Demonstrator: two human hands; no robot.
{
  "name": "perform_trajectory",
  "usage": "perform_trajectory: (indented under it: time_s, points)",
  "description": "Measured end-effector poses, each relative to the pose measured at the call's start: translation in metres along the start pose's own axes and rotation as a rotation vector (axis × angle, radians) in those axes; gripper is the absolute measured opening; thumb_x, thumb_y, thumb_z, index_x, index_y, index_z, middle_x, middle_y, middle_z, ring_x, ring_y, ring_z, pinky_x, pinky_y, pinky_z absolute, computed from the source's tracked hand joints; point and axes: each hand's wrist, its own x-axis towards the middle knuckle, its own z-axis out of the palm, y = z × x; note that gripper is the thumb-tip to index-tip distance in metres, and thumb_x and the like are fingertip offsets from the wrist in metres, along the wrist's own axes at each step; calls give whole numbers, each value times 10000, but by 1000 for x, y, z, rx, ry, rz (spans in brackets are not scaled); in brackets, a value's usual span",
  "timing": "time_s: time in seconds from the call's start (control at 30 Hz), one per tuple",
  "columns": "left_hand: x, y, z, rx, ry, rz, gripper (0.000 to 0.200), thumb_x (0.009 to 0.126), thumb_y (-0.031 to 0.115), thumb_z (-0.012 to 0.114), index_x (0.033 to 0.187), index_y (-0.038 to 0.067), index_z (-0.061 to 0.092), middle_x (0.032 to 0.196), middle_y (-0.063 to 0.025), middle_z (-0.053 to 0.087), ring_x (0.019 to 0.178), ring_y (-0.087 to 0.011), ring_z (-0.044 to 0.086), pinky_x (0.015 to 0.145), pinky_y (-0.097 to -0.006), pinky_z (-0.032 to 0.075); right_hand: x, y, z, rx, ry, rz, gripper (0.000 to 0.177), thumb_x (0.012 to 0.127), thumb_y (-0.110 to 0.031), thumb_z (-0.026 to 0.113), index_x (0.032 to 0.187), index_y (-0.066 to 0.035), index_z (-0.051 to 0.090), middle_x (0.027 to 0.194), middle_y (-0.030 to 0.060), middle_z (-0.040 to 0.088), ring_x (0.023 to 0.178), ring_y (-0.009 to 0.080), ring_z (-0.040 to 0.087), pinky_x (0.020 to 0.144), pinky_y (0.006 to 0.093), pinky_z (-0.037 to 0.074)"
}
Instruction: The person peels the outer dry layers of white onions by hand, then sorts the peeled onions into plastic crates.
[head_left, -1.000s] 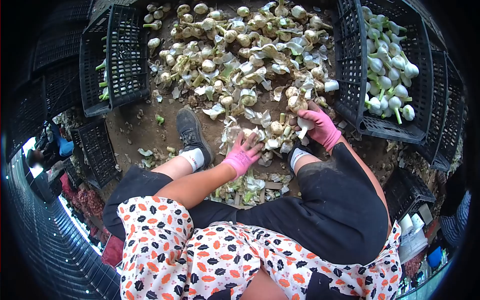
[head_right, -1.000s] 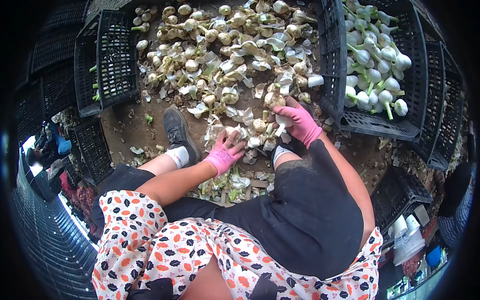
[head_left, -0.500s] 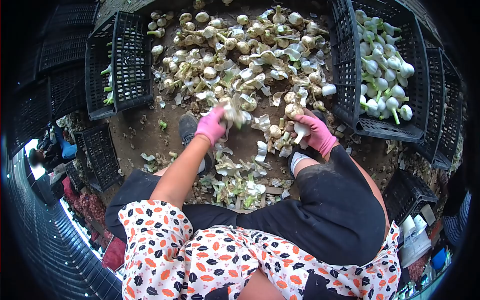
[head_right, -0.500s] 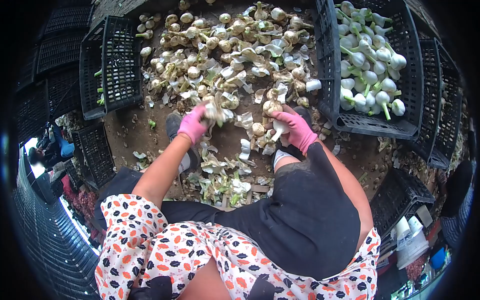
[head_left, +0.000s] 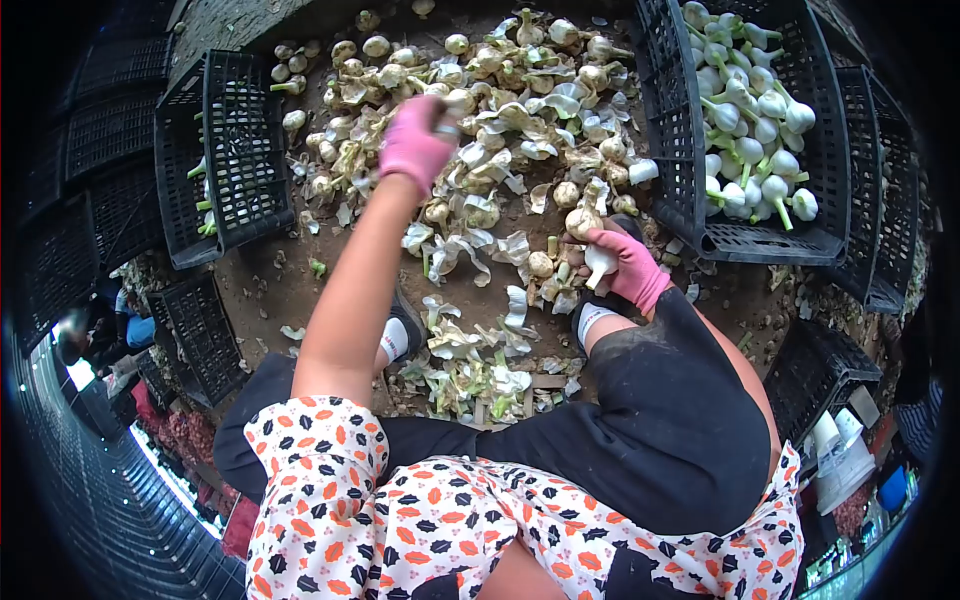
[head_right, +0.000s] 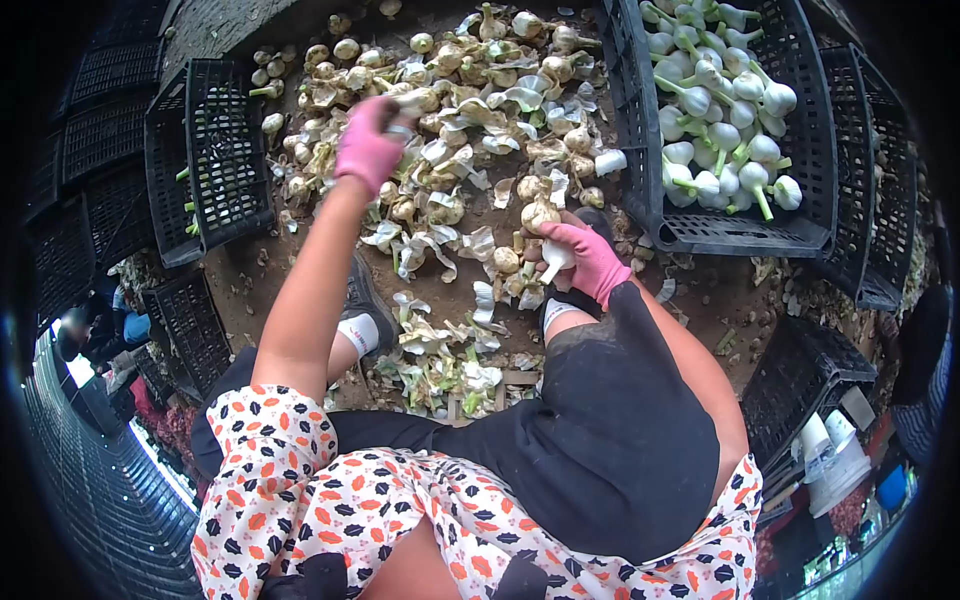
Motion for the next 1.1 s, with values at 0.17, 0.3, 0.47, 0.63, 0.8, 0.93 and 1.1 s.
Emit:
perform_trajectory:
  time_s: [0.17,0.3,0.47,0.63,0.8,0.93,1.1]
  points:
    - [-1,31,113,911,-191,415,662,862,157,522,1464,244,261,1538,-134,187,1424,-303,157,1161,-451,64,-1,2,0,-23,21,14,389,878,-120,568,1246,-45,465,1084,130,617,827,218,649,621,337,542]
    - [-23,9,157,806,-275,373,510,823,181,558,1321,185,449,1417,-138,396,1331,-303,349,1092,-455,232,-5,1,4,-13,1,16,367,884,-116,554,1235,-44,474,1072,128,621,805,205,647,618,322,536]
    - [-113,-20,112,1138,-574,694,696,753,304,689,1359,121,399,1435,-154,351,1324,-299,347,1092,-450,237,-3,3,3,5,-17,30,374,884,-121,551,1240,-46,464,1079,136,621,815,223,649,630,324,537]
    - [-226,-95,92,1018,-907,478,411,838,198,536,1243,131,512,1334,-132,450,1278,-307,389,1001,-450,321,-2,4,5,-27,-16,27,362,883,-115,550,1228,-49,465,1098,139,619,824,237,657,644,331,541]
    - [-294,-124,98,932,-1637,27,602,727,328,676,1283,156,523,1289,-147,504,1185,-324,519,946,-426,442,-2,5,3,-48,-14,32,372,884,-119,552,1237,-51,457,1100,136,613,830,237,654,641,336,542]
    - [-228,-96,55,435,-830,372,545,754,267,632,1280,206,503,1166,-169,539,1162,-331,522,974,-470,405,-7,2,10,-76,-33,53,377,884,-125,553,1240,-51,454,1101,140,608,844,232,648,630,336,540]
    - [-163,-104,48,703,-288,262,643,846,338,549,1428,189,318,1494,-198,241,1391,-349,225,1130,-516,76,-1,6,6,-110,-1,36,364,877,-108,547,1225,-42,465,1059,131,619,863,221,645,636,329,545]
